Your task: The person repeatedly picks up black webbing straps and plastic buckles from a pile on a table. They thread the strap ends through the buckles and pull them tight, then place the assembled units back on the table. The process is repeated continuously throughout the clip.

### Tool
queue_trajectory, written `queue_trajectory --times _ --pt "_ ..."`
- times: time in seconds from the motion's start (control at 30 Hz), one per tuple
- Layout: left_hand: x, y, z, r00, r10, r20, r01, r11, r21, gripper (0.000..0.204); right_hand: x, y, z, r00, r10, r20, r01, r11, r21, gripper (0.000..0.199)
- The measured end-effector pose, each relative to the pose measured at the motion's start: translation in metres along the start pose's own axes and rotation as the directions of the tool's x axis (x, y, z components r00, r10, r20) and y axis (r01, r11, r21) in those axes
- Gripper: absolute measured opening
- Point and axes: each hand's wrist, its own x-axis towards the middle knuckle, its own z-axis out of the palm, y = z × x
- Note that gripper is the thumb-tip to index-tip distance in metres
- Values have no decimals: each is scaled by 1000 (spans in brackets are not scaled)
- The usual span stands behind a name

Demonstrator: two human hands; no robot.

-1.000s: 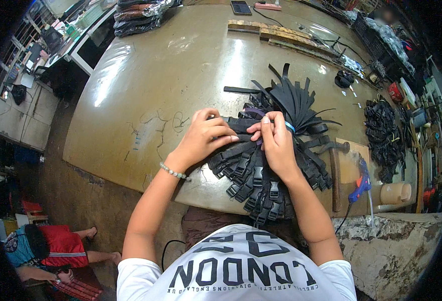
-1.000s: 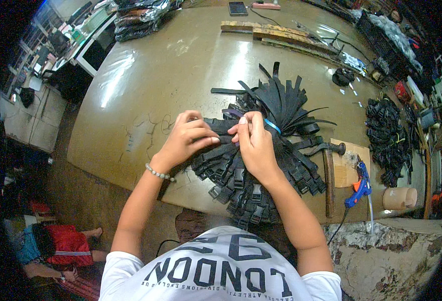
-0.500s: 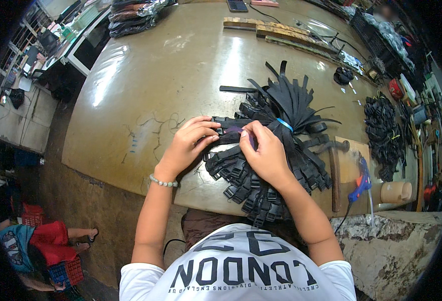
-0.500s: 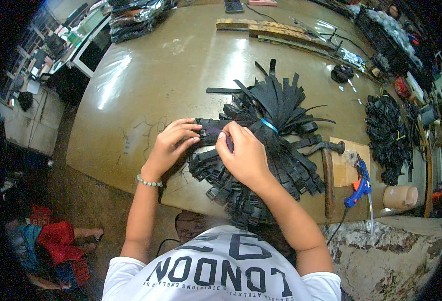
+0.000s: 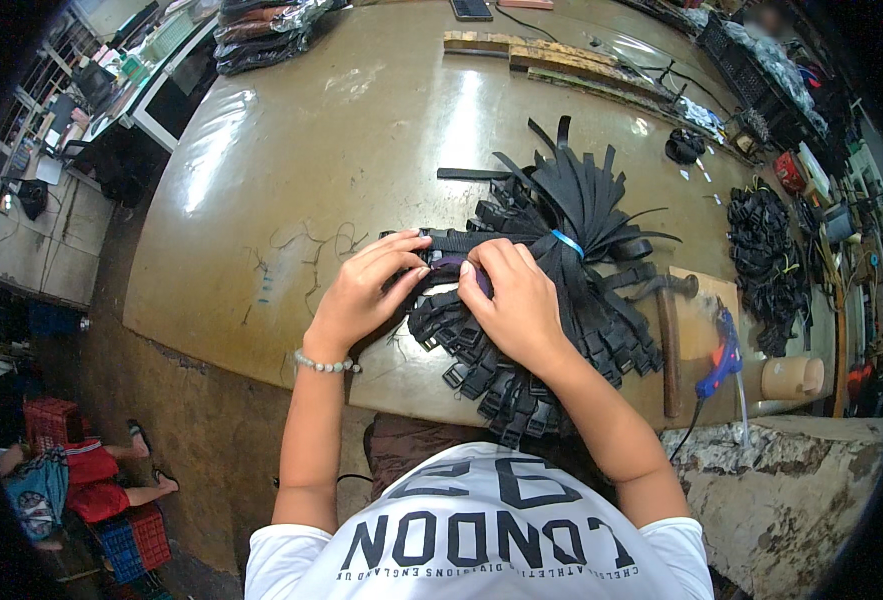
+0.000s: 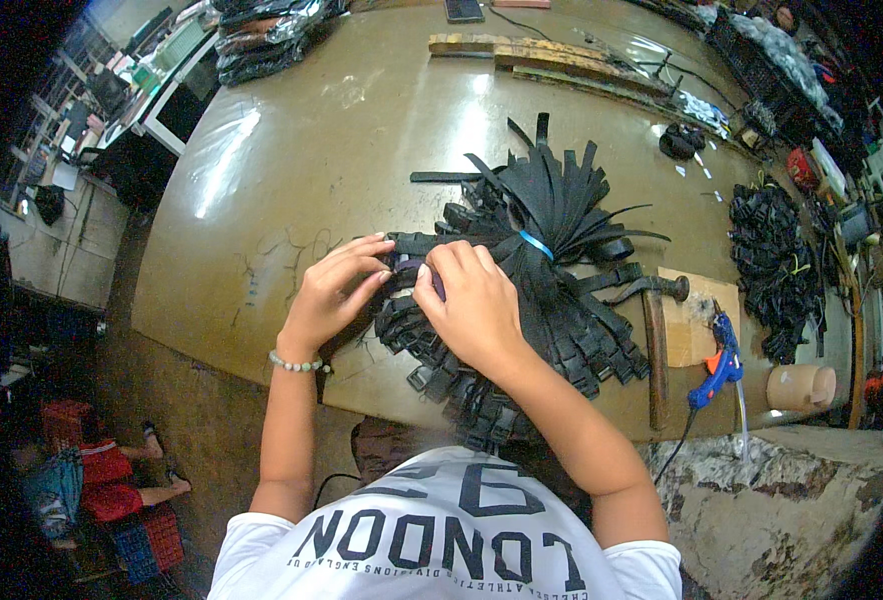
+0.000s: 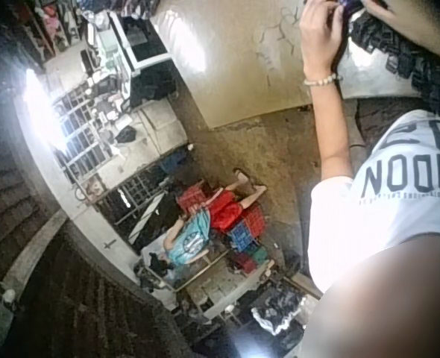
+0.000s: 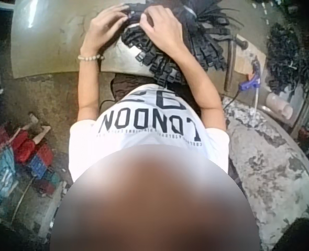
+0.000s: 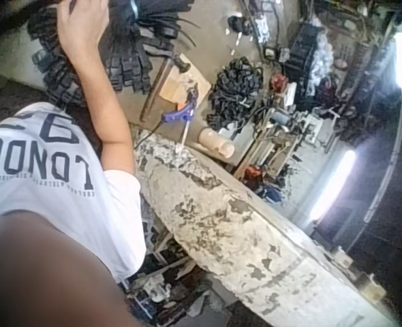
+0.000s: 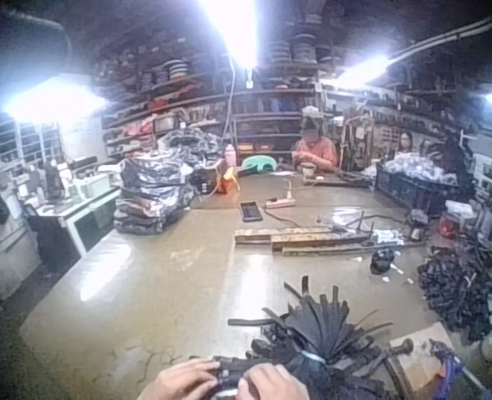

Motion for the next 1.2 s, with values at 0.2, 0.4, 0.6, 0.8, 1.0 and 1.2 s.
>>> queue_trajectory --times 0.2,0.4,0.6,0.8,1.0,1.2 --pt "0 -1 2 999 40 -2 -40 998 42 11 -1 2 -7 985 152 76 -158 984 80 16" --pt "0 0 7 997 70 -19 -68 993 97 11 1 11 -14 987 107 121 -131 968 213 17" --pt "2 1 8 997 68 -22 -67 996 66 10 0 10 -16 977 98 188 -129 979 159 12" --pt "-1 -1 9 995 89 -33 -87 995 54 9 0 11 -13 989 29 146 -55 983 176 15" --pt "-7 -8 -13 915 -216 -340 214 976 -43 16 -1 17 -18 960 172 223 -234 927 294 17" --pt "-32 26 -47 726 -667 -168 628 543 557 24 -1 12 -20 957 235 171 -288 849 443 21"
